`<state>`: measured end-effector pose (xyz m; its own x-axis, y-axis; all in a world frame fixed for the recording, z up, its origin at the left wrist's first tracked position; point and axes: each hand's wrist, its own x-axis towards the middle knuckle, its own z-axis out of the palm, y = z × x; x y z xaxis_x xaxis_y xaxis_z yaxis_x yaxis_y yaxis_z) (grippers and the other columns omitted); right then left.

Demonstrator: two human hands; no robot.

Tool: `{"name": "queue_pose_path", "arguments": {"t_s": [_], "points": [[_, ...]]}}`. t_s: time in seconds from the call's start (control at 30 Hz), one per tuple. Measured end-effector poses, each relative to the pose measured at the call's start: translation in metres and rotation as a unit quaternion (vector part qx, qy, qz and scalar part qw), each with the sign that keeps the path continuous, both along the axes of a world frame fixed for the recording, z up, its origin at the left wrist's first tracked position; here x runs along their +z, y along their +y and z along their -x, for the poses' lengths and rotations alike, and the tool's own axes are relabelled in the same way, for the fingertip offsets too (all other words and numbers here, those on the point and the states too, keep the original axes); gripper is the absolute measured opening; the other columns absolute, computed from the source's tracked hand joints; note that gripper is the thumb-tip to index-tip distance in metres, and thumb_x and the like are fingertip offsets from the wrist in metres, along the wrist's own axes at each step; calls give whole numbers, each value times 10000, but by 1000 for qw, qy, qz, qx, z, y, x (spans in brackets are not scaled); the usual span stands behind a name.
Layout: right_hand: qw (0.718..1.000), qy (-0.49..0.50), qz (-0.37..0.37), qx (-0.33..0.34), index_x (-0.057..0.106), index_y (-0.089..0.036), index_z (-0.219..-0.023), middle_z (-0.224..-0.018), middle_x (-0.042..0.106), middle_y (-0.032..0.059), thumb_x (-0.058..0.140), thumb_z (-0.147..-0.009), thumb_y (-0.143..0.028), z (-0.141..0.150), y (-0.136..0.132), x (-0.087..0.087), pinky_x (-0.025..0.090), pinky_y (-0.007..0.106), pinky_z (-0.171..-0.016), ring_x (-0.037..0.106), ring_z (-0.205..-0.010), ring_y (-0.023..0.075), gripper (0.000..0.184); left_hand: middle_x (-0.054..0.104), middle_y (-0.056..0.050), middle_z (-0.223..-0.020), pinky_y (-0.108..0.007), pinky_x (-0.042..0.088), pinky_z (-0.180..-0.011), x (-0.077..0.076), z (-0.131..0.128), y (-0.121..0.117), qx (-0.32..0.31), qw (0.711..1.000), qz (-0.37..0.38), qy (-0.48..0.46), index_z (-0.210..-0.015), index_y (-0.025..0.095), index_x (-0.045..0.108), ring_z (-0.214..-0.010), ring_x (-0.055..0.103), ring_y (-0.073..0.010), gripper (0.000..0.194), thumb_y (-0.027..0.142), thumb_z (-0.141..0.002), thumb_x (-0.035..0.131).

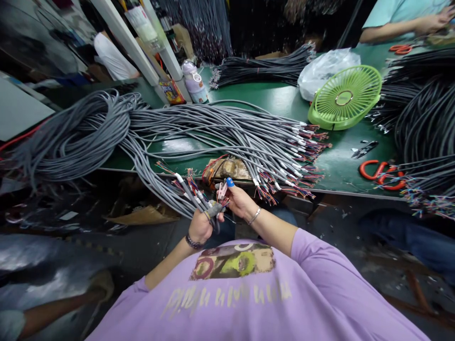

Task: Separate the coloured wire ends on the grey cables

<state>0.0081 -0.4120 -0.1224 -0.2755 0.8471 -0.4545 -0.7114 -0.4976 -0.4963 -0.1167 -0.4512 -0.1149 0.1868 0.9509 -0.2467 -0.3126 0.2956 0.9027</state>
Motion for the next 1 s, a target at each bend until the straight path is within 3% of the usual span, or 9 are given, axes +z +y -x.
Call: {"name": "queue_pose_path", "arguments": {"t_s": [0.2, 0.47, 0.8, 1.0], "points": [[997, 34, -5, 66, 633, -151, -902, -783, 658, 58, 418, -872, -660, -11, -7, 1, 459, 245, -577, 566, -611, 123, 554, 574, -11, -477, -241, 442, -510, 2, 5, -8, -1, 999, -43, 13, -545, 144, 609, -497, 558, -123, 293, 335, -743, 709], [998, 0, -39, 44, 656, -132, -906, -750, 656, 37, 572, -881, -358, -12, -5, -3, 468, 211, -570, 562, -612, 98, 242, 592, -6, -496, -235, 446, -525, 0, 6, -16, 50, 997, -55, 7, -588, 144, 633, -514, 565, -120, 242, 312, -745, 708], [998, -23, -49, 46, 660, -134, -899, -782, 670, 45, 582, -881, -410, -13, -6, -2, 475, 215, -567, 568, -615, 96, 287, 593, 2, -492, -223, 433, -470, 0, 6, -12, 35, 999, -24, -4, -634, 142, 640, -456, 539, -107, 210, 316, -715, 726], [998, 30, -14, 58, 636, -146, -817, -774, 672, 35, 559, -878, -509, -7, -1, -2, 473, 232, -585, 561, -603, 95, 377, 583, 3, -488, -212, 439, -463, 2, 8, -8, 18, 1000, -11, -19, -621, 143, 612, -475, 560, -110, 242, 337, -711, 725]]}}
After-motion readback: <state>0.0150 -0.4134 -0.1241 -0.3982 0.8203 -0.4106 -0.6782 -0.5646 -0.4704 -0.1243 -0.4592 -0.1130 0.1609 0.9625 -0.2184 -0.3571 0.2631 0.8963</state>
